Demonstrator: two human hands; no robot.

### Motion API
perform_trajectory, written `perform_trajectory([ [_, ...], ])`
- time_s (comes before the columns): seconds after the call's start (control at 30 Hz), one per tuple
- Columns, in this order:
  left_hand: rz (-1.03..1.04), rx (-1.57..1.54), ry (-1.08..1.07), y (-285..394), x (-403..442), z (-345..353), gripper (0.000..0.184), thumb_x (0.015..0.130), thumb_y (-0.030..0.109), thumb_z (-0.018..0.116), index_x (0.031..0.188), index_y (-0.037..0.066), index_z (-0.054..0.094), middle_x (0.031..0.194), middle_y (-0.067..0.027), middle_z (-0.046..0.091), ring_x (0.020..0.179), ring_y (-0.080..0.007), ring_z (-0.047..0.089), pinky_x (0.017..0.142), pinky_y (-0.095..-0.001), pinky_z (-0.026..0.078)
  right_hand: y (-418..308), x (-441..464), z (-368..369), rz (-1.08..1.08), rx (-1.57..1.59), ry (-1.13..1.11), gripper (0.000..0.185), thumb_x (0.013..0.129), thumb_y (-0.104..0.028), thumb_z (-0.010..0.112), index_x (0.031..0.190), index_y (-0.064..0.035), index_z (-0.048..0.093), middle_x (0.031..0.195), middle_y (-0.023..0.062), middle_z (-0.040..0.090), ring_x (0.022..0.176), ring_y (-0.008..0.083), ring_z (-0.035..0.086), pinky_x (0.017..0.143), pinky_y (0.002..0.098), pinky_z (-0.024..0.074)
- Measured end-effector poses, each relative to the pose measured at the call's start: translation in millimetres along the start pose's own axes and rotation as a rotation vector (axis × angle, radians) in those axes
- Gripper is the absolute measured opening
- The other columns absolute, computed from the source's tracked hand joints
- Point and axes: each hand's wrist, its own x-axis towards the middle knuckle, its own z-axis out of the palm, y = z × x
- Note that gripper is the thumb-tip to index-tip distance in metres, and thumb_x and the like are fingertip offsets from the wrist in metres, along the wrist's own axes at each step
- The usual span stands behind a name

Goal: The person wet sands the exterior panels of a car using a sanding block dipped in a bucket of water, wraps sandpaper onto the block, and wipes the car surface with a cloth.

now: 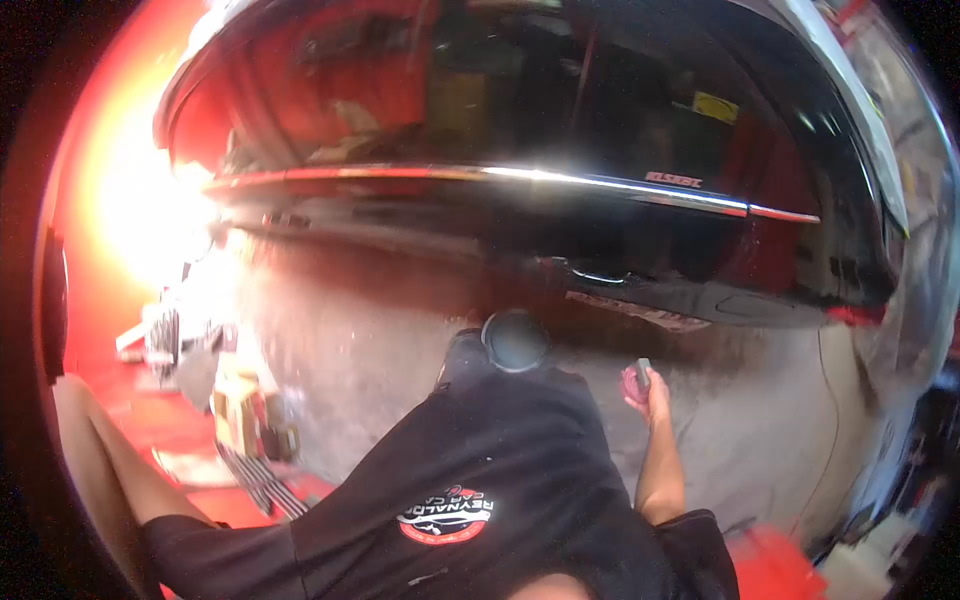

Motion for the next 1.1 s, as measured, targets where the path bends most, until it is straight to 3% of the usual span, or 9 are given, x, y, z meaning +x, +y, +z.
perform_trajectory([
  [0.03,-0.025,0.015,-0.006,16.6,5.9,3.5,0.034,0.107,0.031,0.078,0.123,0.001,0.079,0.120,-0.0141,0.077,0.113,-0.0320,0.074,0.100,-0.0495,0.055,-21.2,2.2,-1.8,-0.004,-0.073,0.005,0.053,0.108,-0.056,0.069,0.146,-0.0193,0.066,0.140,0.0092,0.077,0.115,0.0302,0.081,0.091,0.0492,0.0616],
  [0.07,-0.039,0.034,-0.011,31.6,10.0,8.5,0.034,0.107,0.031,0.078,0.123,0.001,0.079,0.120,-0.0140,0.077,0.113,-0.0320,0.074,0.100,-0.0497,0.055,-36.5,2.3,-5.8,-0.029,-0.181,-0.011,0.059,0.109,-0.062,0.058,0.145,-0.0185,0.074,0.137,0.0053,0.084,0.120,0.0229,0.080,0.099,0.0469,0.0558],
  [0.27,-0.081,0.103,-0.013,89.9,16.0,32.1,0.034,0.107,0.032,0.078,0.122,0.002,0.079,0.120,-0.0137,0.077,0.113,-0.0325,0.074,0.100,-0.0509,0.054,-63.1,17.8,-10.9,-0.035,-0.316,-0.002,0.049,0.109,-0.058,0.062,0.141,-0.0231,0.075,0.136,0.0045,0.083,0.115,0.0251,0.081,0.093,0.0470,0.0603],
  [0.4,-0.082,0.133,-0.013,122.4,1.4,43.4,0.034,0.107,0.032,0.078,0.122,0.002,0.079,0.120,-0.0135,0.077,0.112,-0.0327,0.074,0.100,-0.0517,0.054,-27.5,5.8,-1.1,-0.055,-0.516,0.006,0.043,0.110,-0.055,0.068,0.140,-0.0246,0.072,0.134,0.0054,0.076,0.108,0.0251,0.077,0.084,0.0496,0.0659],
  [0.6,-0.077,0.143,-0.013,154.5,-27.3,50.9,0.034,0.107,0.032,0.079,0.121,0.002,0.080,0.120,-0.0131,0.078,0.112,-0.0331,0.074,0.100,-0.0529,0.054,42.3,-44.6,-0.6,-0.037,-0.556,-0.005,0.035,0.110,-0.052,0.069,0.126,-0.0209,0.073,0.113,0.0042,0.075,0.096,0.0231,0.079,0.074,0.0427,0.0684],
  [0.77,-0.032,0.126,0.052,172.3,-57.7,65.5,0.034,0.107,0.033,0.079,0.120,0.002,0.080,0.120,-0.0128,0.078,0.112,-0.0335,0.074,0.099,-0.0539,0.053,115.8,-98.1,-31.3,-0.060,-0.464,0.053,0.034,0.110,-0.050,0.069,0.125,-0.0188,0.073,0.110,0.0039,0.075,0.093,0.0213,0.080,0.073,0.0404,0.0687],
  [0.87,-0.015,0.064,0.152,178.3,-70.9,75.9,0.034,0.107,0.033,0.079,0.120,0.002,0.080,0.120,-0.0127,0.078,0.111,-0.0337,0.074,0.099,-0.0545,0.053,160.5,-135.1,-50.7,-0.064,-0.401,0.104,0.035,0.110,-0.051,0.070,0.125,-0.0190,0.072,0.106,0.0028,0.074,0.089,0.0202,0.078,0.073,0.0410,0.0685],
  [0.97,0.023,-0.111,0.387,176.2,-79.4,97.1,0.034,0.107,0.033,0.079,0.120,0.002,0.080,0.120,-0.0125,0.078,0.111,-0.0339,0.074,0.099,-0.0551,0.053,197.5,-179.2,-71.3,-0.025,-0.322,0.177,0.037,0.109,-0.053,0.071,0.124,-0.0196,0.072,0.102,0.0018,0.072,0.084,0.0191,0.075,0.071,0.0412,0.0672],
  [1.1,0.269,-0.762,0.764,161.1,-67.1,173.5,0.034,0.107,0.033,0.080,0.119,0.002,0.080,0.120,-0.0123,0.078,0.111,-0.0342,0.074,0.099,-0.0558,0.053,242.9,-218.4,-107.7,-0.018,-0.268,0.223,0.037,0.107,-0.054,0.073,0.117,-0.0190,0.069,0.091,0.0018,0.065,0.074,0.0185,0.069,0.066,0.0406,0.0656],
])
